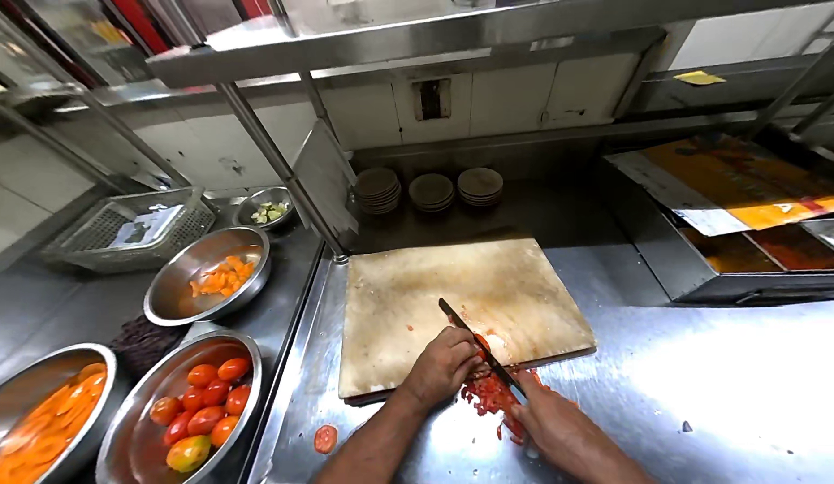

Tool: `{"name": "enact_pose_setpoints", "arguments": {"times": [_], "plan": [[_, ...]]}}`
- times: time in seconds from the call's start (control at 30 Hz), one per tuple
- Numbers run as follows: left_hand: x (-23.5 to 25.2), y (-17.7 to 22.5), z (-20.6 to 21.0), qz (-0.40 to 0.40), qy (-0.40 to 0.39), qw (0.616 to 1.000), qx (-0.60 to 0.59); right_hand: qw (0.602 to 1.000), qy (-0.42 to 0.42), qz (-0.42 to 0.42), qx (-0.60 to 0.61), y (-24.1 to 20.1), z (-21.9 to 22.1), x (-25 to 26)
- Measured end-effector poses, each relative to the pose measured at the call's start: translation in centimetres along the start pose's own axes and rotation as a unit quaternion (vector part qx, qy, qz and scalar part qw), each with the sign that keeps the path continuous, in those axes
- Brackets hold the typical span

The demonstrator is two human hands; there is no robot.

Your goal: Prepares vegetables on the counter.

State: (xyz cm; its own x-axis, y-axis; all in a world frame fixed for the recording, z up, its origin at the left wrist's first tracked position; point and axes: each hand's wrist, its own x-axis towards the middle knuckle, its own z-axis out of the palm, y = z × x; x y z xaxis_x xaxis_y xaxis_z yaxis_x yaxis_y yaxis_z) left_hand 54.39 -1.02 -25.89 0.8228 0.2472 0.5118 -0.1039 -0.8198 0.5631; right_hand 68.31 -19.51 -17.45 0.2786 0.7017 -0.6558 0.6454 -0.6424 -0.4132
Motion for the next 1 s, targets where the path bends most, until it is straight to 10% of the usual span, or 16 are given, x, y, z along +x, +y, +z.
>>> {"name": "enact_pose_setpoints", "arguments": {"times": [1.0], "plan": [[0.3,0.6,-0.1,-0.055,-0.025,0.998,0.005,0.988,0.031,-0.044,0.147,2.6,0.4,-0.7]]}}
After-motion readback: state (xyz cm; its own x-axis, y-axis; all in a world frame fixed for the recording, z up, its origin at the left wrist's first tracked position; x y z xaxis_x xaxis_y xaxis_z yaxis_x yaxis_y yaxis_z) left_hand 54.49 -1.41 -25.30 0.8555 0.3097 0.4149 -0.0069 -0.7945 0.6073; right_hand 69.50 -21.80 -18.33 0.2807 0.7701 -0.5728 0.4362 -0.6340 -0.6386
